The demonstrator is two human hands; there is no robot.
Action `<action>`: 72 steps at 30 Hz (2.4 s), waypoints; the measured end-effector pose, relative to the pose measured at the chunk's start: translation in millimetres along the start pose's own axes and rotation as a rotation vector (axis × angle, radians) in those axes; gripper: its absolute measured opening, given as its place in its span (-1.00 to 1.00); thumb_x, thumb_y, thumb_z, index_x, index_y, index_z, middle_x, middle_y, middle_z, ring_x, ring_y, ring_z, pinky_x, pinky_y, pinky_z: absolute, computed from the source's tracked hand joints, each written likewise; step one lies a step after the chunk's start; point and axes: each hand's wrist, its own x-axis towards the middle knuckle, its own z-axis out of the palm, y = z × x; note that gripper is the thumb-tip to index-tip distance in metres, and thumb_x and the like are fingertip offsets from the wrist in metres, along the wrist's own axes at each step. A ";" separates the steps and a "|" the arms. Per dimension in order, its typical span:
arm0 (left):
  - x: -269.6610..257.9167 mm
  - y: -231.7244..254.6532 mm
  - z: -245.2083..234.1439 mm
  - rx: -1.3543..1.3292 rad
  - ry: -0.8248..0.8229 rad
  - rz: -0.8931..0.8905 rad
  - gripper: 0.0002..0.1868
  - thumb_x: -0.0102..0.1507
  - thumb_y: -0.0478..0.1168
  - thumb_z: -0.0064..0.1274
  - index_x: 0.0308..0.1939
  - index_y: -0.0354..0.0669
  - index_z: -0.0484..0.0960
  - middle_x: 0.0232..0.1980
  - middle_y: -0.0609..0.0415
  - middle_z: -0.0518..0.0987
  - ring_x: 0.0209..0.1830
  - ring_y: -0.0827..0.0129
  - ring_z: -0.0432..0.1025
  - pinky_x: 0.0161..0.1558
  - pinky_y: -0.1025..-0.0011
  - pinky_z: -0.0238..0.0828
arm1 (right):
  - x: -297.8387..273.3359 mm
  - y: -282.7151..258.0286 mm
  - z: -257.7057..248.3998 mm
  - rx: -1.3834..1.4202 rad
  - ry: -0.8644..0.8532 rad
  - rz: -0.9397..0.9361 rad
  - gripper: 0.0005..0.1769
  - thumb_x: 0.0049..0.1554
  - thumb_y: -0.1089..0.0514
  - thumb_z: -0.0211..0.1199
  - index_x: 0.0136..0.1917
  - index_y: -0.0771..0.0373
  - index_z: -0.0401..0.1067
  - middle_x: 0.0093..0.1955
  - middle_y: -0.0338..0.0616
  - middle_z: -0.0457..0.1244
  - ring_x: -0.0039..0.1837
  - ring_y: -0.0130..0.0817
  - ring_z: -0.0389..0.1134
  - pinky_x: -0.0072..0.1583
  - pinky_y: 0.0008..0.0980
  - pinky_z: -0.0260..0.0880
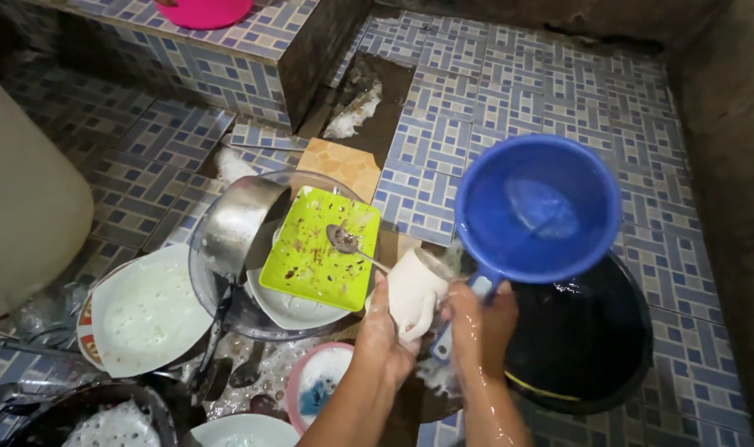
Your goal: Washing various dishes including glasses, mugs, and plates on the floor using water and soap.
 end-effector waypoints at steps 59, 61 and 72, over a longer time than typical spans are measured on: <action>-207.8 258.1 -148.2 0.051 0.348 0.538 -0.43 0.28 0.30 -0.06 0.28 0.21 0.53 0.17 0.23 0.62 0.03 0.34 0.52 -0.16 0.36 0.43 | -107.3 38.8 104.1 -0.580 -0.968 -0.107 -0.65 0.07 0.10 0.37 0.07 0.29 0.42 -0.02 -0.12 0.26 0.00 -0.39 0.27 0.07 -0.36 0.30; -207.3 252.8 -156.8 0.002 0.339 0.526 -0.39 0.29 0.35 -0.05 0.31 0.21 0.52 0.18 0.21 0.60 0.01 0.33 0.48 -0.26 0.38 0.32 | -126.0 -16.8 149.5 -0.637 -0.977 -0.427 -0.69 0.10 0.07 0.42 -0.13 0.35 0.42 0.00 -0.09 0.23 0.04 -0.38 0.30 0.14 -0.40 0.36; -208.7 240.0 -180.1 -0.112 0.048 0.370 -0.32 0.29 0.28 -0.06 0.29 -0.09 0.56 0.19 0.07 0.65 0.11 0.26 0.53 0.12 0.29 0.49 | -167.5 16.7 294.0 -0.358 -1.228 -0.491 -0.71 0.09 0.05 0.39 -0.15 0.25 0.35 -0.27 -0.21 0.22 -0.18 -0.39 0.22 -0.13 -0.31 0.27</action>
